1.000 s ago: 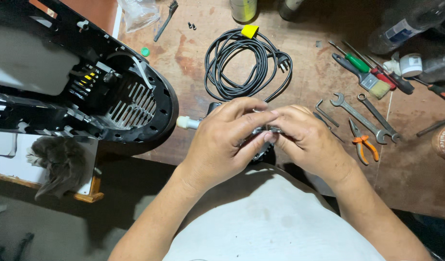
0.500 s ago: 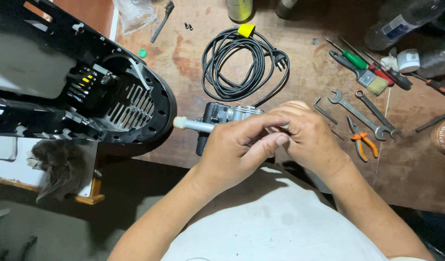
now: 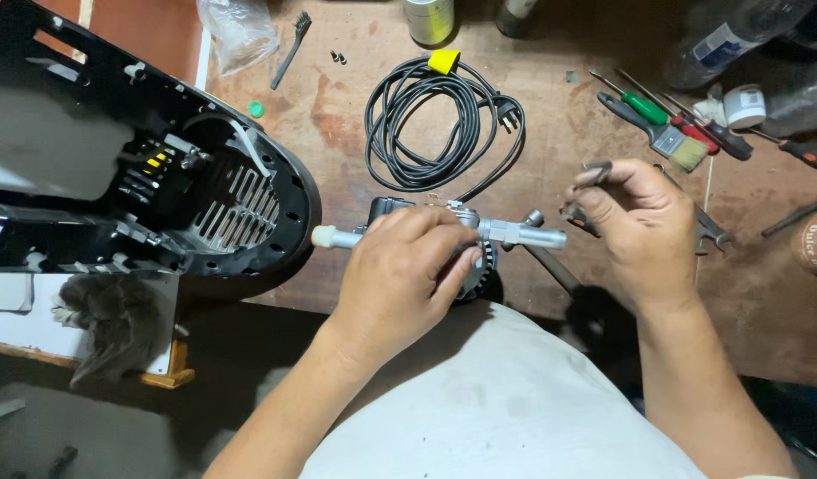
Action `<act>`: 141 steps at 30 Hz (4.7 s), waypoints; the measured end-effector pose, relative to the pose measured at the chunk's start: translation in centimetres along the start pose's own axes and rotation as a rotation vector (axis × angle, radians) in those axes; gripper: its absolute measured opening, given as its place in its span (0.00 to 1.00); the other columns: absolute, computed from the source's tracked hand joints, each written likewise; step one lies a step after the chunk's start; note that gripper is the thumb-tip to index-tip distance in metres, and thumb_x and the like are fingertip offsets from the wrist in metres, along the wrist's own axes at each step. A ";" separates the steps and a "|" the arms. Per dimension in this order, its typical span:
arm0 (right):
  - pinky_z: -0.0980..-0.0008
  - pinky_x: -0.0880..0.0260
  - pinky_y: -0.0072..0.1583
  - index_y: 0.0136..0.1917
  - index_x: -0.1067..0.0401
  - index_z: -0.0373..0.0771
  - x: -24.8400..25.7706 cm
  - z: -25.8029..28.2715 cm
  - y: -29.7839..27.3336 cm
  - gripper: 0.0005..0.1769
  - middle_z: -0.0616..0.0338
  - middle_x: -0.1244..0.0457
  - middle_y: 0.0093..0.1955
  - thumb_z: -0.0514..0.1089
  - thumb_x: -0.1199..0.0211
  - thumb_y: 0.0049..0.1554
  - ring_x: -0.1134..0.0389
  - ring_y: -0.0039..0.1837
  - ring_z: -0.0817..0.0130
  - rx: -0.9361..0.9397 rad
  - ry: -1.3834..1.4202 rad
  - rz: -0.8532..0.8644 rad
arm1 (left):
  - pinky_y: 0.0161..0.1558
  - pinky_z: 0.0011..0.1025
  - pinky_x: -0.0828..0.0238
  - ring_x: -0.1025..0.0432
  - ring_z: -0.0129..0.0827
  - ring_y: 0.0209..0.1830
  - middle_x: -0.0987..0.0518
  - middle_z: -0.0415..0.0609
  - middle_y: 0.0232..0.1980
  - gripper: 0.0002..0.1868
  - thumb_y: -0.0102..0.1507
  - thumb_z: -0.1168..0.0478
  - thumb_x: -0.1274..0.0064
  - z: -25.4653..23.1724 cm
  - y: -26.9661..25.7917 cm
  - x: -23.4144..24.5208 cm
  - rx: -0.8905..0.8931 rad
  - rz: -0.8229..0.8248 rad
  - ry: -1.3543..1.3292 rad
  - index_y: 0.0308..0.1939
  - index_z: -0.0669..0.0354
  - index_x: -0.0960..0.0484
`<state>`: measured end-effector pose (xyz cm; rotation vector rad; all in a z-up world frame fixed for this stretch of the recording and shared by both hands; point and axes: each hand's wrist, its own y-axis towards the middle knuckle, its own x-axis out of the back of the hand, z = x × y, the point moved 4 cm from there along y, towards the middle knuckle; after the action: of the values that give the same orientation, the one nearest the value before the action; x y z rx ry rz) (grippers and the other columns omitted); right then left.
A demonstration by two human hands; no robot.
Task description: The person works on a mechanical part on a workbench, using a hammer to tap a metal rod and a screwdriver to adjust components. The person repeatedly taps and adjusts the part throughout the video.
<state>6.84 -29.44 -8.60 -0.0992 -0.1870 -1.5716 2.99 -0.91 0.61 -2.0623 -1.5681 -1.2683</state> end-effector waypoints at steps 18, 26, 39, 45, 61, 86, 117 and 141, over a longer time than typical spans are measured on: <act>0.34 0.26 0.53 0.54 0.20 0.49 -0.4 -26.8 -9.4 0.15 0.53 0.26 0.57 0.60 0.27 0.67 0.23 0.56 0.37 -0.260 -0.953 0.220 | 0.56 0.48 0.25 0.17 0.48 0.56 0.11 0.47 0.56 0.07 0.77 0.60 0.35 0.1 -1.2 0.9 -0.070 0.058 0.087 0.57 0.56 0.09; 0.28 0.24 0.55 0.66 0.23 0.42 5.5 -28.1 -2.4 0.26 0.42 0.32 0.62 0.62 0.25 0.67 0.23 0.57 0.27 -0.426 -1.138 0.189 | 0.56 0.47 0.25 0.16 0.47 0.55 0.10 0.46 0.55 0.05 0.77 0.61 0.35 -0.3 -0.6 0.8 -0.080 0.055 0.103 0.54 0.57 0.09; 0.49 0.07 0.58 0.68 0.36 0.40 3.1 -2.9 -9.6 0.19 0.39 0.31 0.59 0.35 0.31 0.68 0.23 0.55 0.51 -0.139 0.487 -0.361 | 0.52 0.54 0.30 0.23 0.53 0.54 0.17 0.47 0.56 0.09 0.73 0.54 0.34 -0.7 -0.5 -1.0 0.030 0.071 0.249 0.53 0.50 0.10; 0.51 0.07 0.68 0.64 0.28 0.33 -3.0 -0.1 -9.5 0.15 0.37 0.27 0.63 0.31 0.28 0.67 0.15 0.59 0.43 -0.082 0.379 -0.085 | 0.48 0.56 0.33 0.26 0.58 0.50 0.19 0.54 0.59 0.16 0.62 0.50 0.30 -2.0 -0.1 -3.1 0.046 0.055 0.499 0.49 0.50 0.15; 0.56 0.09 0.57 0.63 0.29 0.26 -7.1 -1.9 -9.0 0.21 0.34 0.22 0.54 0.36 0.22 0.64 0.16 0.51 0.56 -0.357 0.698 -0.217 | 0.53 0.50 0.34 0.22 0.55 0.58 0.23 0.54 0.58 0.23 0.52 0.52 0.22 -1.2 -0.7 -5.3 0.014 0.055 0.626 0.48 0.52 0.12; 0.60 0.13 0.52 0.59 0.22 0.24 -4.7 0.7 -8.7 0.20 0.35 0.21 0.51 0.35 0.16 0.59 0.15 0.52 0.58 -0.149 0.266 -0.133 | 0.38 0.50 0.25 0.15 0.58 0.33 0.18 0.53 0.39 0.15 0.60 0.56 0.31 0.2 2.0 -1.4 -0.016 0.194 0.454 0.47 0.58 0.12; 0.39 0.09 0.55 0.67 0.32 0.36 -6.8 -3.5 -8.7 0.18 0.32 0.22 0.53 0.42 0.29 0.70 0.14 0.53 0.43 -0.381 0.838 -0.184 | 0.43 0.43 0.11 0.10 0.51 0.44 0.10 0.52 0.46 0.08 0.68 0.63 0.35 3.6 -2.6 -1.6 0.437 -0.081 -0.232 0.50 0.51 0.06; 0.50 0.08 0.54 0.61 0.30 0.31 -6.6 -0.5 -8.9 0.15 0.35 0.23 0.50 0.39 0.27 0.69 0.15 0.50 0.50 -0.283 0.543 -0.243 | 0.22 0.28 0.24 0.30 0.26 0.20 0.27 0.48 0.34 0.16 0.78 0.60 0.52 4.7 -4.4 -3.7 0.956 -0.154 -1.068 0.53 0.67 0.10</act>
<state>-1.92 -22.98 -10.76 0.1362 0.4655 -1.8007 1.23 1.42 -6.19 -1.9130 -2.0798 0.7214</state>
